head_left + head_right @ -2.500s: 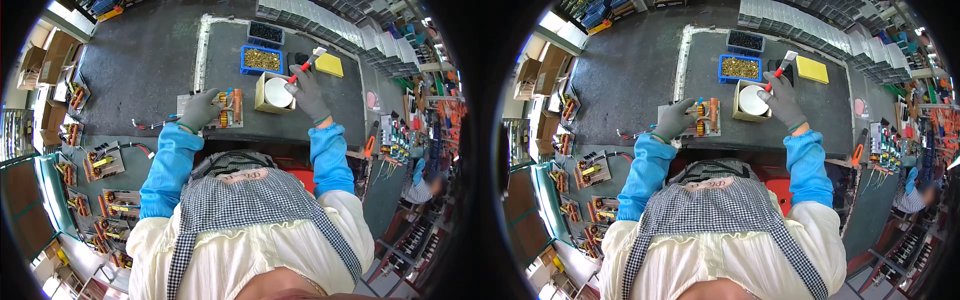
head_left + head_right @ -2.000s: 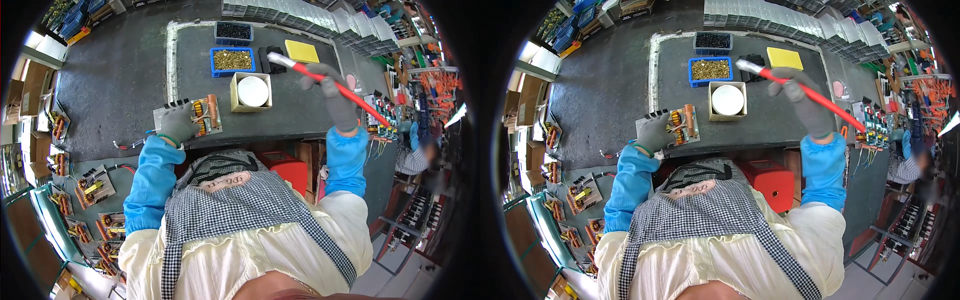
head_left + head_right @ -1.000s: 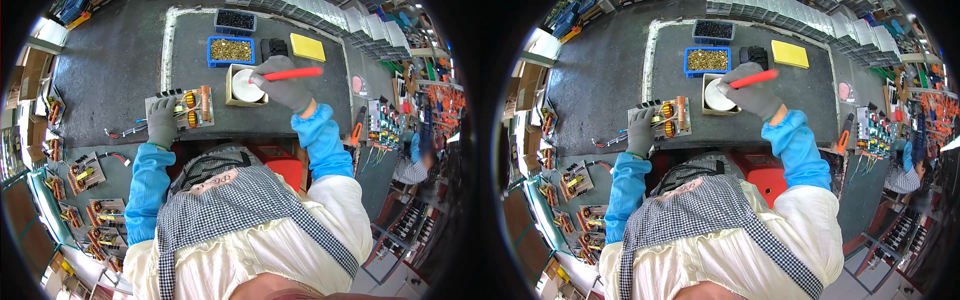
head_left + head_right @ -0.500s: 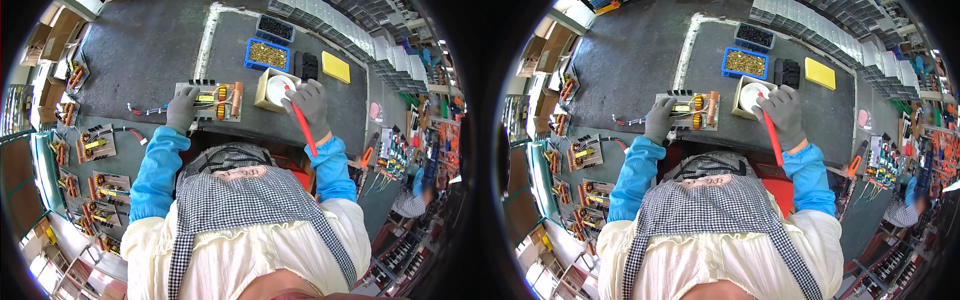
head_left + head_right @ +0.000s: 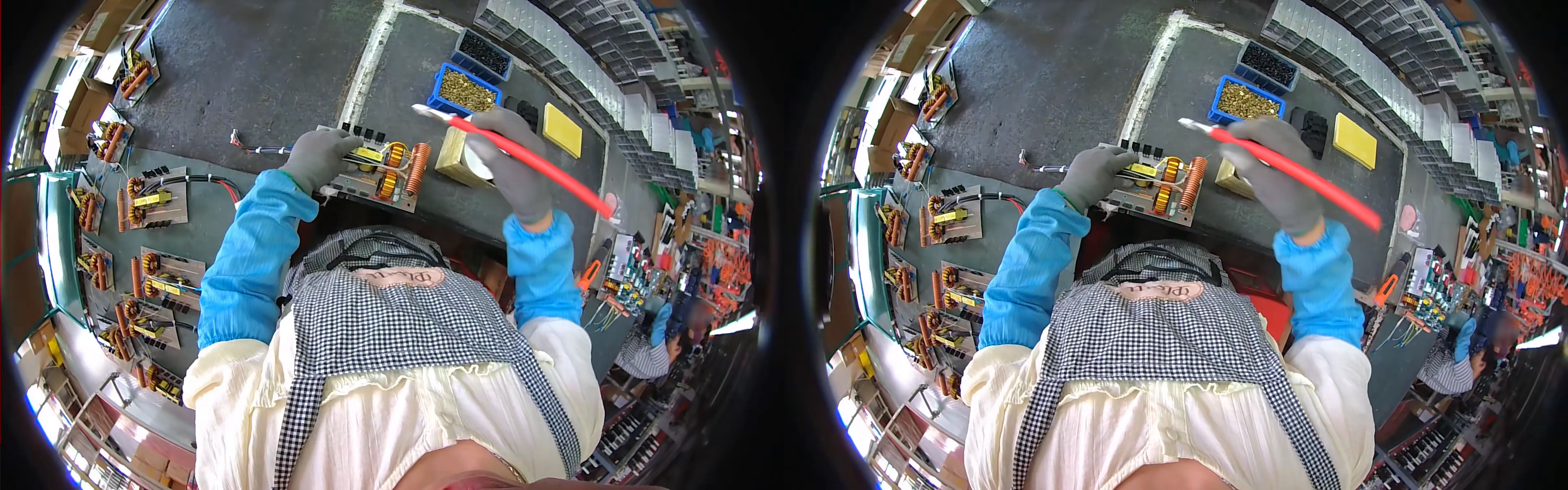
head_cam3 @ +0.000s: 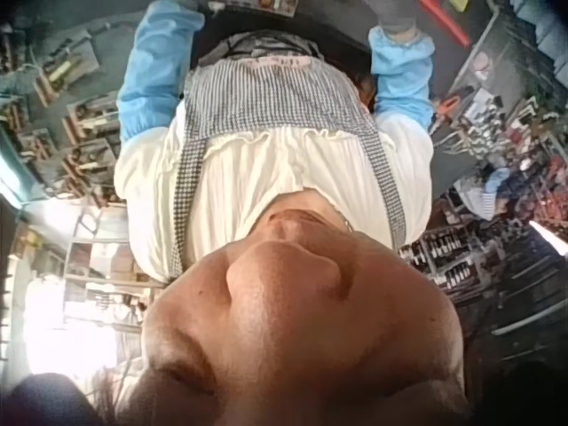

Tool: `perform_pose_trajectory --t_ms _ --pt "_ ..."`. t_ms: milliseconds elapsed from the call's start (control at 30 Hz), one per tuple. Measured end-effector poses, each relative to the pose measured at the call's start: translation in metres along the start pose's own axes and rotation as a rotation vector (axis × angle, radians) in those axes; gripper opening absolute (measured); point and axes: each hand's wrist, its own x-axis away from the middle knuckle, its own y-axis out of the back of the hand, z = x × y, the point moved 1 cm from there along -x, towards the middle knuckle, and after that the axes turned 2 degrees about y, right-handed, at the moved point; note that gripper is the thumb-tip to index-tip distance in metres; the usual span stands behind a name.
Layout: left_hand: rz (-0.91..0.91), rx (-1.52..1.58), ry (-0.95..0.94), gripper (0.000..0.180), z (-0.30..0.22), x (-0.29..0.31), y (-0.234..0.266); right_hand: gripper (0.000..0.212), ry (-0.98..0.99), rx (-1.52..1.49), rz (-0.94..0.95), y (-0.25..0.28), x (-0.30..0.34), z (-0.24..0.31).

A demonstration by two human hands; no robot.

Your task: Applying white adhesive or thermal paste to electronic components on modules using a brush.

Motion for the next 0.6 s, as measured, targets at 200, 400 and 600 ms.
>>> perform_pose_trajectory --t_ms 200,400,600 --pt "0.105 0.000 0.028 0.049 0.004 -0.007 0.004 0.016 0.070 0.058 0.424 -0.075 -0.044 -0.019" --pt "0.204 0.050 0.052 0.049 0.006 -0.016 0.014 0.019 0.036 0.261 0.535 -0.113 -0.052 -0.042" --pt "0.252 0.059 0.065 0.050 0.011 -0.020 0.013 0.018 -0.121 0.147 0.570 -0.112 -0.056 -0.033"
